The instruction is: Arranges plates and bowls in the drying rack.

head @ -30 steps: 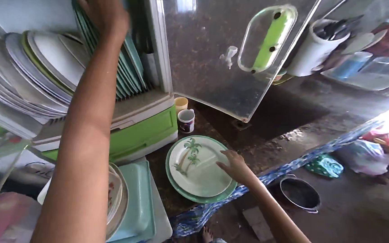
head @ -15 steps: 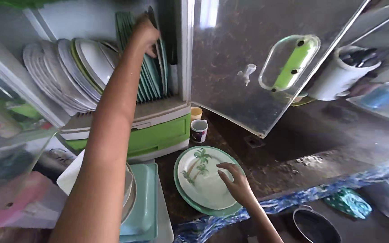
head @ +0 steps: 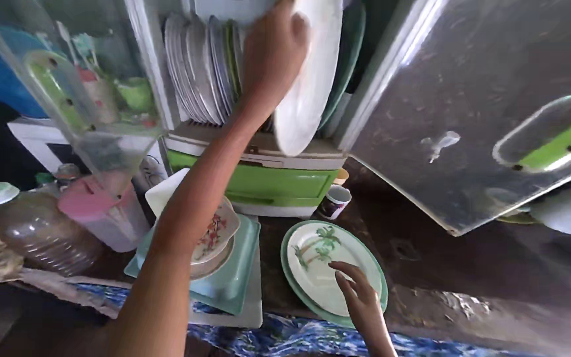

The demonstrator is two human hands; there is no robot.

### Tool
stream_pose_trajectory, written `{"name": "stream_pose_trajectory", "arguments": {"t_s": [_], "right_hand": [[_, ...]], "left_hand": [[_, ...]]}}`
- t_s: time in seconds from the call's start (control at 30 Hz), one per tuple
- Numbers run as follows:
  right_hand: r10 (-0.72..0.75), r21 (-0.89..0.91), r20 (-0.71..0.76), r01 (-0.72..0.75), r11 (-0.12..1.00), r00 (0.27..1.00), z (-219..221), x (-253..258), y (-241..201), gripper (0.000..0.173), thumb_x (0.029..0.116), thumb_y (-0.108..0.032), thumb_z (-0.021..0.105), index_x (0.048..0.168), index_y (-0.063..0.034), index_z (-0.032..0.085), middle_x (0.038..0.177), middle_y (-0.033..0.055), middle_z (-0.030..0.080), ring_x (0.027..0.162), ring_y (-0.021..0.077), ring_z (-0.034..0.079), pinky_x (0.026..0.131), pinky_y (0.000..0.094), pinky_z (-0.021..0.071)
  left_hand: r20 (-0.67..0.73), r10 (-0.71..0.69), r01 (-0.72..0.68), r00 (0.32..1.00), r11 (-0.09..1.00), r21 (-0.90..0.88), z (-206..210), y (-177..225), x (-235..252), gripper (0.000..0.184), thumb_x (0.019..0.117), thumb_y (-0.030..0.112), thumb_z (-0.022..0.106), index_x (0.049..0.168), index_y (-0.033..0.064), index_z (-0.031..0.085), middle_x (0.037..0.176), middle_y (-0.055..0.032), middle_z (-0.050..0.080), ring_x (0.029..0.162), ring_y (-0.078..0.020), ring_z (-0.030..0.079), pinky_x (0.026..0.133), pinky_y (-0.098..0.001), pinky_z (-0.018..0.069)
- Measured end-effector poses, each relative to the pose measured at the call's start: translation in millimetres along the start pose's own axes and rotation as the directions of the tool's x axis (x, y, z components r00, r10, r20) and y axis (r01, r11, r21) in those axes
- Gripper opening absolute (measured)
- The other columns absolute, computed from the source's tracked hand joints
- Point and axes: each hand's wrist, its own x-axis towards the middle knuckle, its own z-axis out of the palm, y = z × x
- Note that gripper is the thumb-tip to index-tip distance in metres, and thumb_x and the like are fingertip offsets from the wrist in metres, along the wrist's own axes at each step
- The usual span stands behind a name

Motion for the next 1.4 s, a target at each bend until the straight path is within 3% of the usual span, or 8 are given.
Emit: {"name": "stream_pose_trajectory", "arguments": {"t_s": [0.2, 0.33, 0.47, 0.57, 0.67, 0.83, 1.23, 1.4], "right_hand": [[-0.142, 0.068, 0.048, 0.139, 0.988, 0.989, 1, 27, -36, 0.031, 0.0997, -0.018, 0.053, 0.115, 0.0024, 0.070, 0.122, 0.0115, 0.066, 0.117, 0.0087, 0.061, 0.097, 0.0262, 0.0520], [-0.405, 0.003, 0.116, 0.407, 0.913, 0.907, 27, 96, -103, 0.032, 0.1030, -0.024, 0.053, 0.120, -0.0016, 0.068, 0.123, 0.0097, 0.066, 0.113, 0.0069, 0.061, 0.094, 0.0259, 0.0519], [-0.645, -0.126, 0.241, 0.682, 0.720, 0.725, 96, 187, -202, 0.031, 0.1006, -0.012, 0.053, 0.125, 0.0017, 0.068, 0.125, 0.0224, 0.065, 0.120, 0.0347, 0.061, 0.100, 0.0508, 0.0497], [-0.693, -0.297, 0.464, 0.834, 0.465, 0.552, 162, 261, -261, 0.033, 0.0990, -0.005, 0.053, 0.128, -0.0016, 0.067, 0.138, 0.0200, 0.062, 0.131, 0.0404, 0.054, 0.104, 0.0658, 0.0370], [-0.526, -0.440, 0.680, 0.858, 0.264, 0.510, 201, 311, -289, 0.034, 0.0982, -0.004, 0.055, 0.129, -0.0031, 0.068, 0.149, 0.0139, 0.054, 0.147, 0.0372, 0.037, 0.115, 0.0711, 0.0159], [-0.471, -0.487, 0.780, 0.873, -0.042, 0.412, 201, 333, -294, 0.034, 0.0976, -0.008, 0.060, 0.131, -0.0073, 0.068, 0.146, 0.0161, 0.056, 0.142, 0.0420, 0.042, 0.117, 0.0710, 0.0143], [-0.590, -0.478, 0.717, 0.878, -0.028, 0.372, 182, 337, -271, 0.034, 0.0973, -0.004, 0.055, 0.129, -0.0058, 0.067, 0.142, 0.0140, 0.060, 0.138, 0.0413, 0.047, 0.116, 0.0692, 0.0186], [-0.632, -0.458, 0.681, 0.889, 0.026, 0.369, 180, 336, -262, 0.036, 0.0980, -0.005, 0.054, 0.132, -0.0079, 0.066, 0.146, 0.0118, 0.058, 0.145, 0.0397, 0.042, 0.117, 0.0703, 0.0167]], "left_hand": [[-0.470, -0.108, 0.064, 0.876, 0.992, -0.109, -107, -91, -138, 0.026, 0.1071, 0.021, 0.051, 0.105, 0.0004, 0.066, 0.084, 0.0052, 0.065, 0.076, 0.0066, 0.062, 0.073, -0.0166, 0.0545], [-0.758, 0.007, 0.003, 0.652, 1.000, 0.011, -134, -128, -205, 0.019, 0.1066, 0.013, 0.050, 0.105, -0.0030, 0.062, 0.090, 0.0100, 0.063, 0.086, 0.0086, 0.062, 0.079, -0.0164, 0.0544], [-0.849, 0.109, 0.025, 0.516, 0.990, 0.142, -128, -148, -227, 0.024, 0.1044, 0.005, 0.050, 0.094, -0.0155, 0.059, 0.086, 0.0002, 0.065, 0.088, 0.0084, 0.061, 0.080, -0.0142, 0.0511], [-0.868, 0.087, 0.021, 0.489, 0.994, 0.112, -121, -159, -224, 0.022, 0.1021, 0.003, 0.050, 0.089, -0.0124, 0.058, 0.080, 0.0034, 0.061, 0.081, 0.0108, 0.060, 0.075, -0.0115, 0.0506], [-0.881, 0.037, -0.046, 0.471, 0.999, 0.017, -113, -164, -214, 0.016, 0.1016, 0.000, 0.049, 0.095, -0.0113, 0.058, 0.084, 0.0081, 0.062, 0.084, 0.0120, 0.061, 0.077, -0.0113, 0.0519], [-0.880, 0.009, -0.138, 0.475, 0.988, -0.065, -90, -179, -195, 0.016, 0.1031, 0.005, 0.049, 0.099, -0.0067, 0.060, 0.082, 0.0106, 0.062, 0.082, 0.0125, 0.062, 0.073, -0.0108, 0.0527], [-0.843, 0.025, -0.199, 0.538, 0.975, -0.098, -44, -200, -96, 0.020, 0.1025, 0.001, 0.050, 0.099, -0.0157, 0.061, 0.076, -0.0093, 0.064, 0.069, -0.0007, 0.064, 0.066, -0.0176, 0.0544], [-0.691, 0.003, -0.044, 0.723, 0.998, -0.042, -15, -207, -42, 0.028, 0.1036, 0.003, 0.048, 0.113, -0.0180, 0.063, 0.096, -0.0276, 0.071, 0.086, -0.0258, 0.072, 0.077, -0.0312, 0.0563]]}}
